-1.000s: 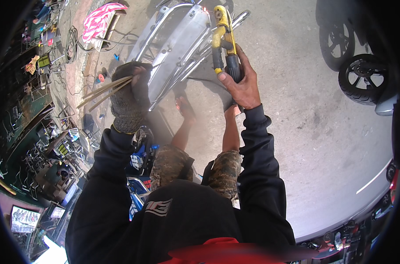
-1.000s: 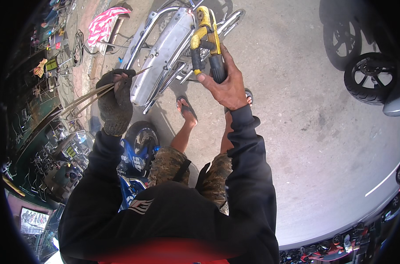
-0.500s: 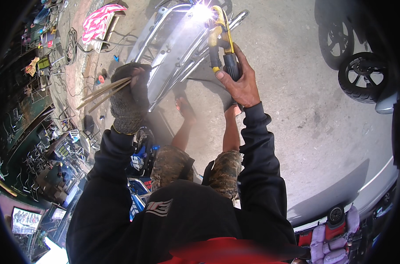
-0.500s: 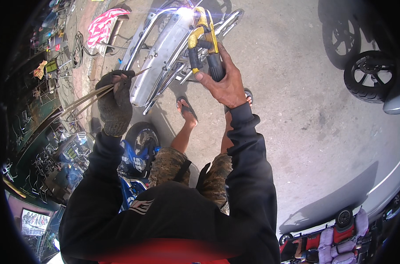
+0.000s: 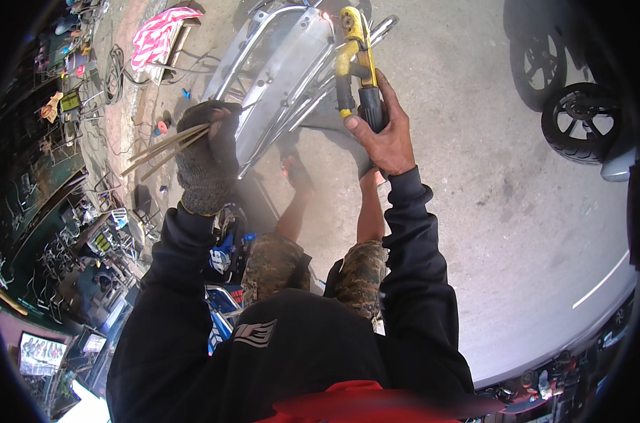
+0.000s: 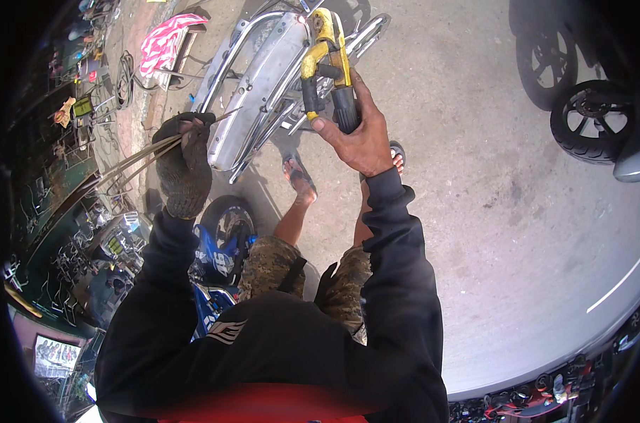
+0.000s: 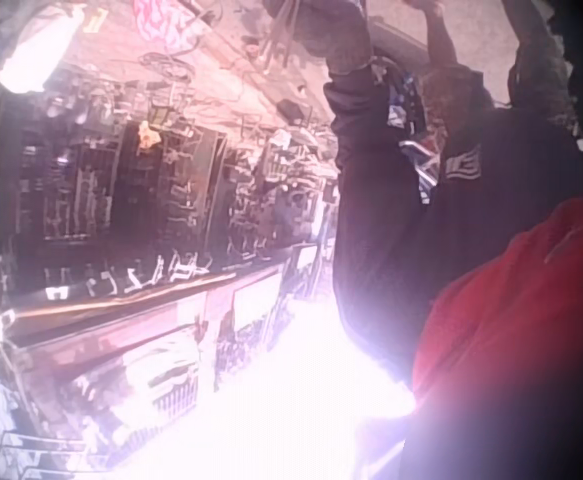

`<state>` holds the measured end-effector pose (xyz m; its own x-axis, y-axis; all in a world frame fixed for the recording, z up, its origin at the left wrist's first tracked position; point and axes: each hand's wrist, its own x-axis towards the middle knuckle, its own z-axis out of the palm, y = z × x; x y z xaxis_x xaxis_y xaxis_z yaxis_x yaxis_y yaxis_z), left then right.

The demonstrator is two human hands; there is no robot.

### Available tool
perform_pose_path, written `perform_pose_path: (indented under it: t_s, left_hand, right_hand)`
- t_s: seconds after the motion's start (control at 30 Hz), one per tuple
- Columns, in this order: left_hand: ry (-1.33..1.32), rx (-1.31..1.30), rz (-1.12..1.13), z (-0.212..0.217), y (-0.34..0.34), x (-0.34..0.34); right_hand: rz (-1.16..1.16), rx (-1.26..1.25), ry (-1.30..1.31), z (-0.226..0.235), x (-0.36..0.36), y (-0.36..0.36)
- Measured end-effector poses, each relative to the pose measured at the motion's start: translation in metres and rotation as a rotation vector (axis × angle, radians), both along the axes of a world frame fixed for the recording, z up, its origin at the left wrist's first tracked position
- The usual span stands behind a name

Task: The person welds a metal frame using a handheld welding torch and a filler rod. They repeatedly strike an arc, feed the rod into the joint, and move along the frame to create weld beads.

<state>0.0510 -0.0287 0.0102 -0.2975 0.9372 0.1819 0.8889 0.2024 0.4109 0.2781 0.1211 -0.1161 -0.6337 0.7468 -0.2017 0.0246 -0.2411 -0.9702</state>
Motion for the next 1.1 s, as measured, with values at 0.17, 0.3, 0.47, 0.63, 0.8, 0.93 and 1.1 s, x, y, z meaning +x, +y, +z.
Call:
perform_pose_path:
  t_s: [0.17,0.3,0.47,0.63,0.8,0.93,1.1]
  left_hand:
    - [-0.014,-0.008,0.007,-0.0009,-0.0019,-0.0019]
    - [0.009,-0.022,0.060,-0.0002,-0.0007,-0.0002]
    - [0.119,-0.044,0.010,0.0034,0.0013,0.0015]
    - [0.054,-0.025,-0.028,0.0021,0.0004,-0.0042]
    - [-0.103,-0.051,0.122,0.0001,-0.0041,-0.0021]
    - [-0.055,-0.023,0.075,0.0014,-0.0032,-0.0015]
    - [0.028,-0.027,0.024,0.0027,-0.0009,-0.0023]
  right_hand:
    - [0.021,-0.007,-0.027,-0.0010,0.0007,0.0004]
    - [0.043,-0.027,-0.053,-0.0028,0.0007,0.0008]
    - [0.057,-0.029,-0.086,-0.0036,-0.0001,0.0013]
    - [0.051,-0.050,-0.064,-0.0022,-0.0009,0.0004]
    - [0.054,-0.041,-0.077,-0.0028,-0.0012,0.0001]
    - [0.056,-0.041,-0.077,-0.0036,-0.0015,0.0007]
    - [0.002,-0.024,-0.009,0.0003,-0.0034,-0.0027]
